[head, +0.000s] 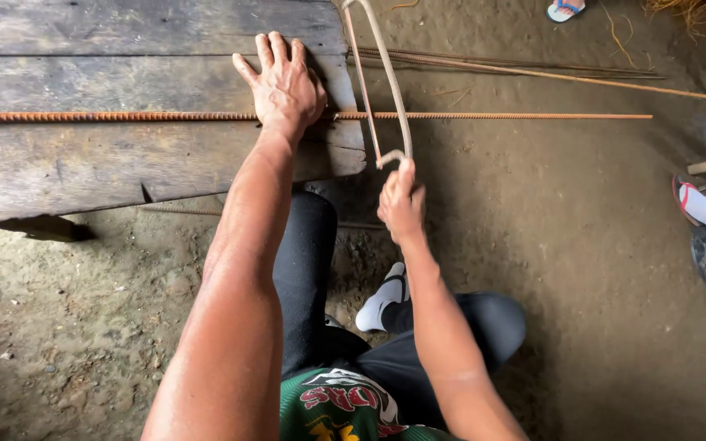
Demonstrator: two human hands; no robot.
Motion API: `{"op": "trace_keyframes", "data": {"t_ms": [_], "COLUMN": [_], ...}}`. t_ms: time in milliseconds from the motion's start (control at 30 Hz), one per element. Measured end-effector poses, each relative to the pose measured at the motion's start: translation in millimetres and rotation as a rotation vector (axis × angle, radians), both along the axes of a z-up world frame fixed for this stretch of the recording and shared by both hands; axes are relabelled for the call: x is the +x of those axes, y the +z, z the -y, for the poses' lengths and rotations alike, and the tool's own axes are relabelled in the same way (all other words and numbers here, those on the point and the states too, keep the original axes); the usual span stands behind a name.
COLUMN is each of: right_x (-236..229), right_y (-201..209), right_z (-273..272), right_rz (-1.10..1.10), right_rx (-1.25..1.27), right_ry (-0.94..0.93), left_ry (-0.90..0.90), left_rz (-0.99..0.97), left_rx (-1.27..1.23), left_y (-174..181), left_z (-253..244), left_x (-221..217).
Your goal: Sawing a metal rebar using a hand saw on a wooden workbench
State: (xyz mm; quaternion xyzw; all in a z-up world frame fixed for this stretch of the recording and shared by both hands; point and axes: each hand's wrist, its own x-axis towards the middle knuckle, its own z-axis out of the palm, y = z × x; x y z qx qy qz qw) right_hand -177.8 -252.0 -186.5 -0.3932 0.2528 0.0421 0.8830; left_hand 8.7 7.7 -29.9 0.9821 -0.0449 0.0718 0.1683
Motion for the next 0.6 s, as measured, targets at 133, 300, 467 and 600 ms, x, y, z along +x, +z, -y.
{"op": "trace_keyframes", "data": {"t_ms": [133,300,467,600], "right_x": [-0.7,-113.7,-166.8,-99.5], "right_y": [117.4,13.3,186.5,-27.3], "right_z": [-57.5,12.2,-85.2,39.8], "right_rz": [0.144,0.357,0.125,0.297], "right_rx": [-0.27,0.29,-0.707,0.195], "right_ry": [0.136,0.132,-0.019,0.294], "left_ry": [0.011,0.016,0.002,0.033], "left_rz": [0.052,0.016,0.03,0.021], "left_rx": [-0.001,-0.009,-0.023,-0.014], "left_y": [-1.3,-3.7,-8.0,-8.0], "left_z": [0.8,0.9,1.7,1.3], "left_x": [1.5,0.3,6.5,3.2]}}
